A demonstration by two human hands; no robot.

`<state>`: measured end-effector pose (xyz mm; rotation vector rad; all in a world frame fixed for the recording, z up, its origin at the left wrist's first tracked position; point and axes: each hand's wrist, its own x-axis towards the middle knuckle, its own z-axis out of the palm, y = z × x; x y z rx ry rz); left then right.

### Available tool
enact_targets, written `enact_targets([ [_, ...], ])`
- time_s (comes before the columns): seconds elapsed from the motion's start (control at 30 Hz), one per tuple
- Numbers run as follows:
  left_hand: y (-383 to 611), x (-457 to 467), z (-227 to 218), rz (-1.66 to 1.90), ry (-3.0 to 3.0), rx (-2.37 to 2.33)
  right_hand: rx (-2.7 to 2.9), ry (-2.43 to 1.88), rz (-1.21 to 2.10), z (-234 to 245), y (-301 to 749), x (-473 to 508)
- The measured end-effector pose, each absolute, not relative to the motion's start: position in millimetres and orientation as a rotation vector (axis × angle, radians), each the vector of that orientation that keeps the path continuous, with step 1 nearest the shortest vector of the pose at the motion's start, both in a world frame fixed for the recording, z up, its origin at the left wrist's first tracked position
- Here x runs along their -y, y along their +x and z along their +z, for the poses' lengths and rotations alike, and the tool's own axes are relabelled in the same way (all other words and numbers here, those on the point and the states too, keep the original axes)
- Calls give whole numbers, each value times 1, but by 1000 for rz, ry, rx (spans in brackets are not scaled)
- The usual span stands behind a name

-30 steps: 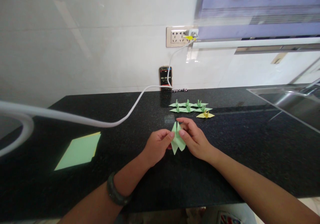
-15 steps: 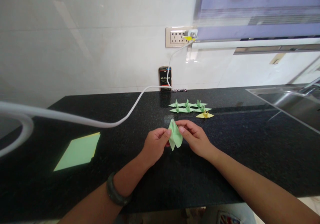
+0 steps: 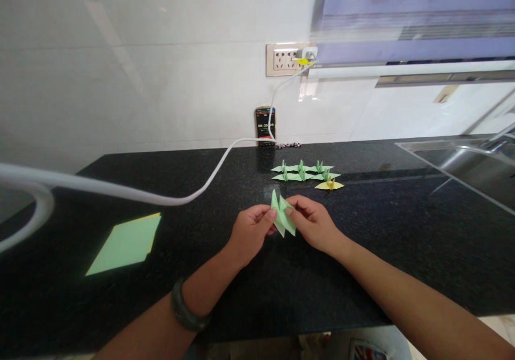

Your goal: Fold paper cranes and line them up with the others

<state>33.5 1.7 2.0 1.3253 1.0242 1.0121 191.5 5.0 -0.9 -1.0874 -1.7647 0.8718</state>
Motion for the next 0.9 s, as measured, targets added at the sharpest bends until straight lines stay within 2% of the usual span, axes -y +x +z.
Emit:
enact_targets([
  [0.23,35,-1,4,986,1303,-966,1927,-1040,650,7,192,-3],
  [0.53,34,-3,0,975,1342,-982,1820,-1119,713,0,189,-2],
  [0.9,31,-5,0,954,1416,-1068,1914,-994,573,8,192,0],
])
